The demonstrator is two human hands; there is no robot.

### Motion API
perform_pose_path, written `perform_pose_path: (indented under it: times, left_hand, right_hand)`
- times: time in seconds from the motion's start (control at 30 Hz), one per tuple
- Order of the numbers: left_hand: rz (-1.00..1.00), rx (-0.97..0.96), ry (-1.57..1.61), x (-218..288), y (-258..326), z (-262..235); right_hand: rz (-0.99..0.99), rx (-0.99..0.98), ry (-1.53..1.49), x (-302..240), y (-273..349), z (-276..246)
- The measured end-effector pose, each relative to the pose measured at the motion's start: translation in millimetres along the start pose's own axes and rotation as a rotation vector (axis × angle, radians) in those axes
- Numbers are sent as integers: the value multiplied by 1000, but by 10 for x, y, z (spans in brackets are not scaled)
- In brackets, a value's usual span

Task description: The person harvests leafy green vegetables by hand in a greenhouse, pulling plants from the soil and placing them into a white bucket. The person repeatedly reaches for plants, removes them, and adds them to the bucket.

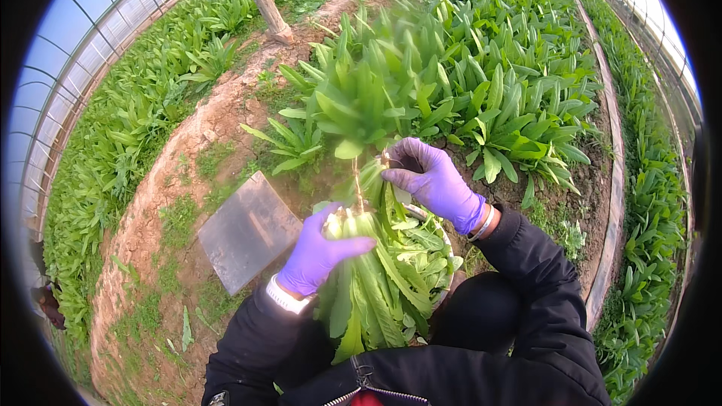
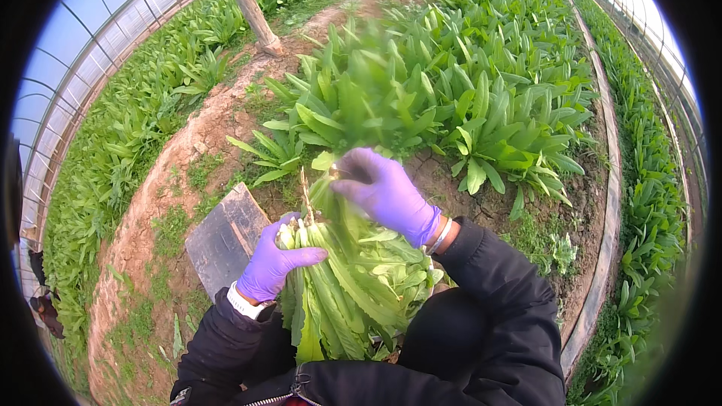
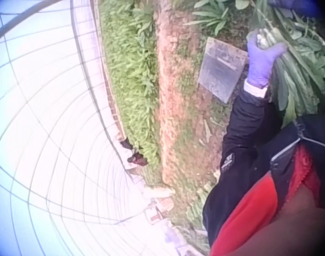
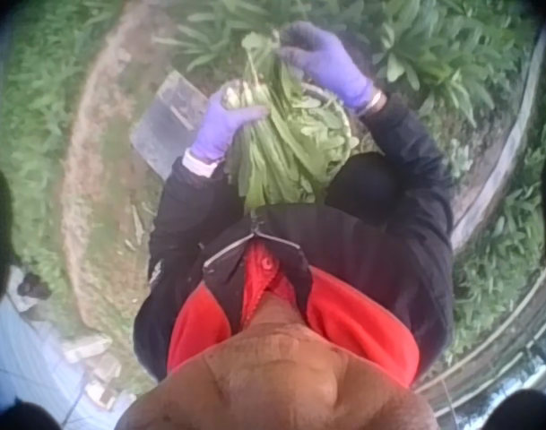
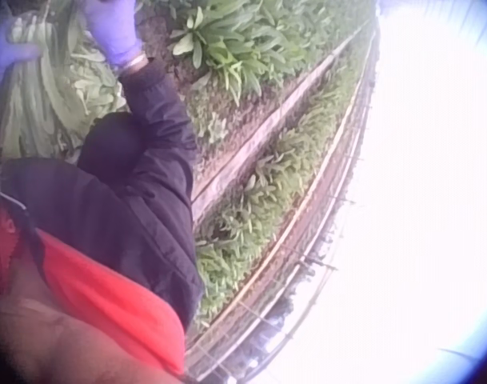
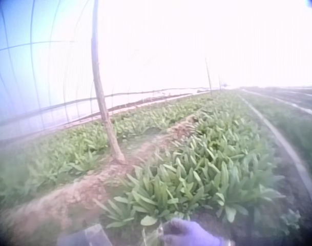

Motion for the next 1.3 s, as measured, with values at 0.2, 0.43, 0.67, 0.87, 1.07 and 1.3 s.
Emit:
perform_pose_path:
  times: [0.2, 0.43, 0.67, 0.87, 1.07, 1.3]
  left_hand:
    - [-4, 19, -38, -25, 13, -30]
    - [41, 175, -200, -46, 48, -53]
    - [202, 73, -519, 76, 80, 174]
    - [272, 19, -316, 348, 172, -64]
    - [101, -182, 195, 487, 223, -205]
    - [-96, -232, 184, 406, 92, 39]
  right_hand:
    - [105, -63, 152, -10, 3, -51]
    - [-280, 4, 1013, -300, 66, -212]
    - [164, -116, -87, -84, 107, 31]
    - [-322, 0, 405, -170, 50, -227]
    - [-288, -282, 565, -304, 98, -202]
    - [-86, -347, -68, -297, 114, 44]
Point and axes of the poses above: each hand's wrist, its own y-axis away from the middle knuckle, its own z-axis out of the palm, x = y × z, the point moved 3 cm from there along -y, towards the middle knuckle, and after that the axes turned 6 degrees about -x, right-handed, at the moved point
